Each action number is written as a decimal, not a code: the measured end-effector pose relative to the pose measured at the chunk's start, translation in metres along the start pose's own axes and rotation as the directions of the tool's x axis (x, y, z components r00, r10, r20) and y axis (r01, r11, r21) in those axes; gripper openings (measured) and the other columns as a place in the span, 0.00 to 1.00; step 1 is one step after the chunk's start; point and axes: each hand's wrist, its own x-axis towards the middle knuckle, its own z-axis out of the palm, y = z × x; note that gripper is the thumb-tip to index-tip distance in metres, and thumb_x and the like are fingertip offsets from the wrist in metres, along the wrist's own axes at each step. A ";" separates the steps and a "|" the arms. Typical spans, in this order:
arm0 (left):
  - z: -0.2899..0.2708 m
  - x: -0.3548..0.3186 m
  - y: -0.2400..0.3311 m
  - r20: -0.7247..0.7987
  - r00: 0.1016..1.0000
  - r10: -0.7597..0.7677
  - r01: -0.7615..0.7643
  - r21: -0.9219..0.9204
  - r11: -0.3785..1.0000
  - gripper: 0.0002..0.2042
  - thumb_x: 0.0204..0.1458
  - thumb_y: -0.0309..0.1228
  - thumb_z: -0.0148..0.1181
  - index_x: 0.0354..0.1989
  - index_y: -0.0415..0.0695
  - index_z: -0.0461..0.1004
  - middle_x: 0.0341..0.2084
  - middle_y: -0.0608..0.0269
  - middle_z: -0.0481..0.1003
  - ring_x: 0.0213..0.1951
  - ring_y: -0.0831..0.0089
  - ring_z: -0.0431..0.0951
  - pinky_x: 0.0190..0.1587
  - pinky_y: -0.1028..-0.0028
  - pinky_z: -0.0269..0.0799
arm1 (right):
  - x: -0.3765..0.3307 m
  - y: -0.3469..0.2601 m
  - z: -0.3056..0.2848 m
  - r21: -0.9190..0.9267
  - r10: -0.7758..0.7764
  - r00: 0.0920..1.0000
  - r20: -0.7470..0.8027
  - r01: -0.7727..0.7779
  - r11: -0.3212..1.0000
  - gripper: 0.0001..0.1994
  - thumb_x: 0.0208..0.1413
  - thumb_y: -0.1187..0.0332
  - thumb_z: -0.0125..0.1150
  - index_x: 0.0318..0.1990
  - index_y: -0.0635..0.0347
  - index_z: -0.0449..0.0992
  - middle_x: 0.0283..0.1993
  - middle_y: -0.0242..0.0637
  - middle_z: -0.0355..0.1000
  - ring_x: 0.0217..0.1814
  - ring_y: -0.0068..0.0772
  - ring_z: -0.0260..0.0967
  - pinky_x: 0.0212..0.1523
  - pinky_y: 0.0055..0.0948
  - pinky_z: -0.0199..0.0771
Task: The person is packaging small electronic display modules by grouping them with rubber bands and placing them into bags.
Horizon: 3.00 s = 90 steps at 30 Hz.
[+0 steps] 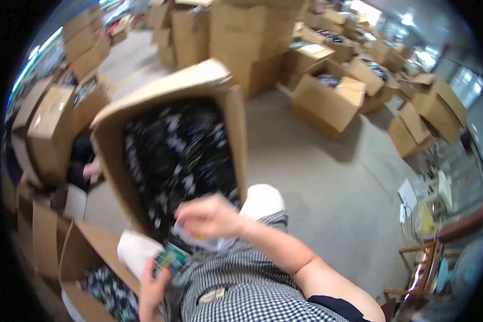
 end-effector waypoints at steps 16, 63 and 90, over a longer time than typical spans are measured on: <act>-0.151 0.018 -0.170 -0.648 0.746 0.152 0.220 0.456 0.863 0.18 0.54 0.27 0.53 0.55 0.39 0.67 0.61 0.48 0.59 0.62 0.58 0.58 0.64 0.64 0.52 | 0.068 0.259 0.015 -0.843 0.338 0.923 -0.184 -0.325 0.429 0.19 0.47 0.68 0.60 0.50 0.54 0.75 0.57 0.41 0.67 0.58 0.46 0.64 0.53 0.41 0.66; -0.029 0.061 -0.070 -0.402 0.868 0.291 -0.495 -0.741 0.453 0.31 0.49 0.18 0.51 0.63 0.42 0.51 0.55 0.60 0.61 0.56 0.71 0.63 0.60 0.71 0.59 | 0.043 0.057 0.238 0.011 0.324 0.946 0.001 -0.324 0.946 0.26 0.52 0.61 0.62 0.54 0.71 0.67 0.51 0.57 0.69 0.50 0.51 0.70 0.49 0.36 0.70; -0.008 0.039 -0.061 -0.261 0.917 0.301 -0.390 -0.743 0.544 0.24 0.59 0.27 0.52 0.61 0.42 0.52 0.51 0.62 0.67 0.53 0.77 0.67 0.54 0.75 0.65 | 0.008 0.038 0.240 0.727 0.695 0.685 -0.219 -0.360 0.584 0.35 0.58 0.70 0.54 0.67 0.61 0.41 0.70 0.48 0.43 0.73 0.40 0.39 0.67 0.36 0.46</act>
